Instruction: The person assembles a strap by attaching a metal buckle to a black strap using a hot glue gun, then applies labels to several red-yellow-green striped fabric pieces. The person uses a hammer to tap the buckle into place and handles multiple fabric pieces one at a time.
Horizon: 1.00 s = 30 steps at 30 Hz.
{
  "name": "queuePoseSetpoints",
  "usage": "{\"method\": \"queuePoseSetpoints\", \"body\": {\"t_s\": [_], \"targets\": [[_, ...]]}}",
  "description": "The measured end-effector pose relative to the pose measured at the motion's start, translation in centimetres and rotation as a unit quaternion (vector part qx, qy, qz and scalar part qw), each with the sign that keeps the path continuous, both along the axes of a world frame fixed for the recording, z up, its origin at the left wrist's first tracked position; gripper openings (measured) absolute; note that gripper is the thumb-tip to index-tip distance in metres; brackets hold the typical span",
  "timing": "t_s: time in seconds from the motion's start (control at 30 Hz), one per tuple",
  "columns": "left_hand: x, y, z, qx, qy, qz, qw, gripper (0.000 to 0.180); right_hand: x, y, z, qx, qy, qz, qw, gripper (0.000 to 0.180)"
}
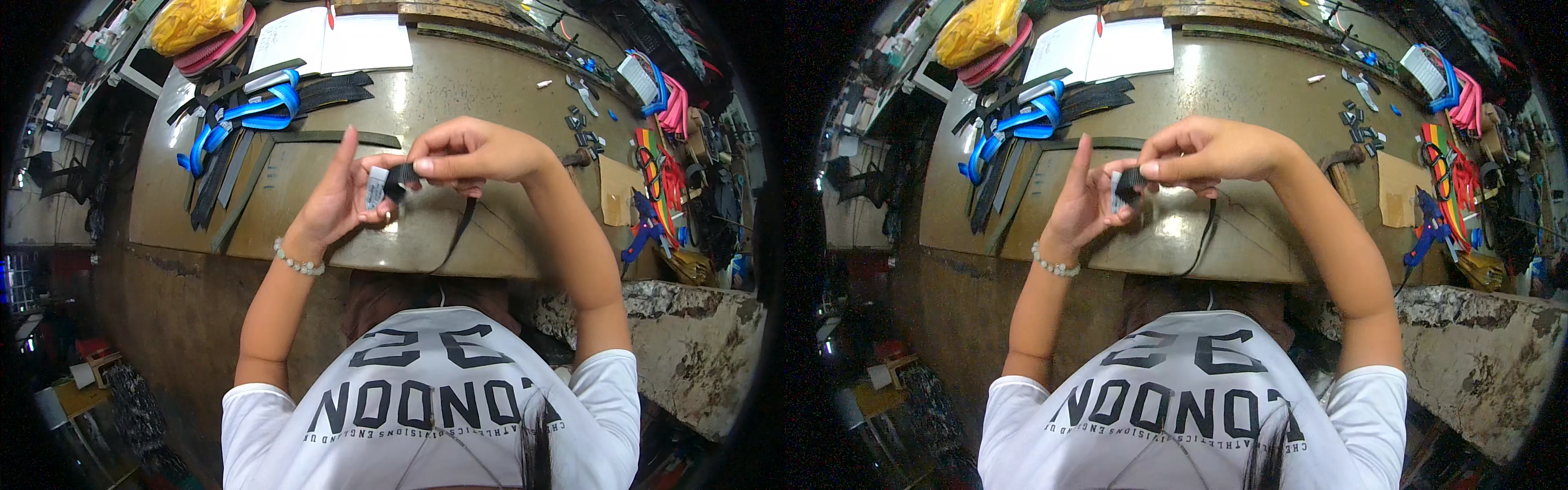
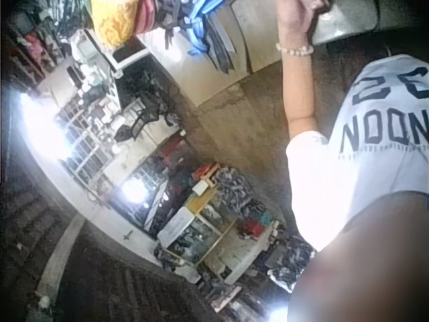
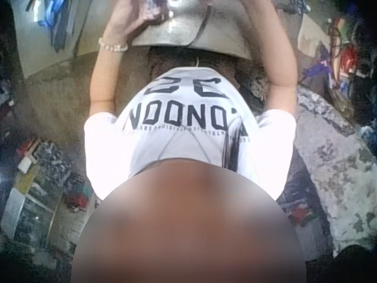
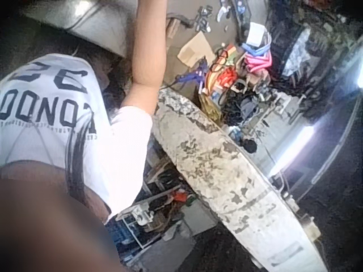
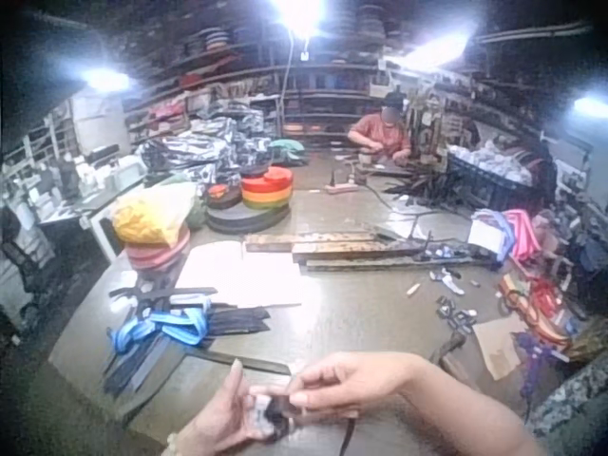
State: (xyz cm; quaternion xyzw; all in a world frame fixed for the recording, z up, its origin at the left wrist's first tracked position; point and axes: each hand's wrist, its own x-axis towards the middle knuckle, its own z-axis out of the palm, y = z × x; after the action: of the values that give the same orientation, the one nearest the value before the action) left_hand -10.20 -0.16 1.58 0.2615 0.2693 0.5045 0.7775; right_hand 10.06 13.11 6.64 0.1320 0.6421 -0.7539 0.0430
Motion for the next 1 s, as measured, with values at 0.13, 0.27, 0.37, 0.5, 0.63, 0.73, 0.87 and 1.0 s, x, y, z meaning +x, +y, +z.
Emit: {"method": "queuePoseSetpoints", "body": {"t_s": [0.13, 0.27, 0.37, 0.5, 0.63, 0.73, 0.87, 1.0], "targets": [[0.0, -0.7, -0.5, 0.055, 0.196, 0.01, 0.979, 0.022, 0.7, 0.0, 1.1, 0.1, -0.054, 0.004, 0.994, 0.023], [-0.3, -1.9, 0.7, 0.09, 0.273, 0.008, 0.958, 0.02, 0.9, 1.3, 0.5, 0.149, -0.069, 0.002, 0.986, 0.031], [0.0, -3.2, 1.2, 0.077, 0.351, 0.005, 0.933, 0.02, 0.6, 3.3, -0.4, 0.19, -0.07, 0.071, 0.977, 0.031], [1.2, -5.7, 0.5, 0.032, 0.433, 0.039, 0.9, 0.021, 0.6, 8.8, -0.6, 0.318, -0.113, 0.037, 0.941, 0.028], [4.1, -6.9, -0.4, -0.019, 0.588, 0.056, 0.807, 0.02, -0.3, 14.4, -1.8, 0.408, -0.159, 0.001, 0.899, 0.033], [6.0, -7.2, -0.5, 0.081, 0.705, 0.118, 0.695, 0.018, -2.4, 17.4, -3.4, 0.528, -0.179, -0.016, 0.83, 0.038], [5.6, -6.5, -0.5, 0.151, 0.778, 0.075, 0.606, 0.022, -5.1, 19.3, -6.4, 0.649, -0.074, -0.083, 0.752, 0.046], [4.0, -5.7, -0.5, 0.225, 0.748, 0.045, 0.623, 0.025, -6.0, 19.5, -9.0, 0.65, -0.028, -0.166, 0.741, 0.051]]}}
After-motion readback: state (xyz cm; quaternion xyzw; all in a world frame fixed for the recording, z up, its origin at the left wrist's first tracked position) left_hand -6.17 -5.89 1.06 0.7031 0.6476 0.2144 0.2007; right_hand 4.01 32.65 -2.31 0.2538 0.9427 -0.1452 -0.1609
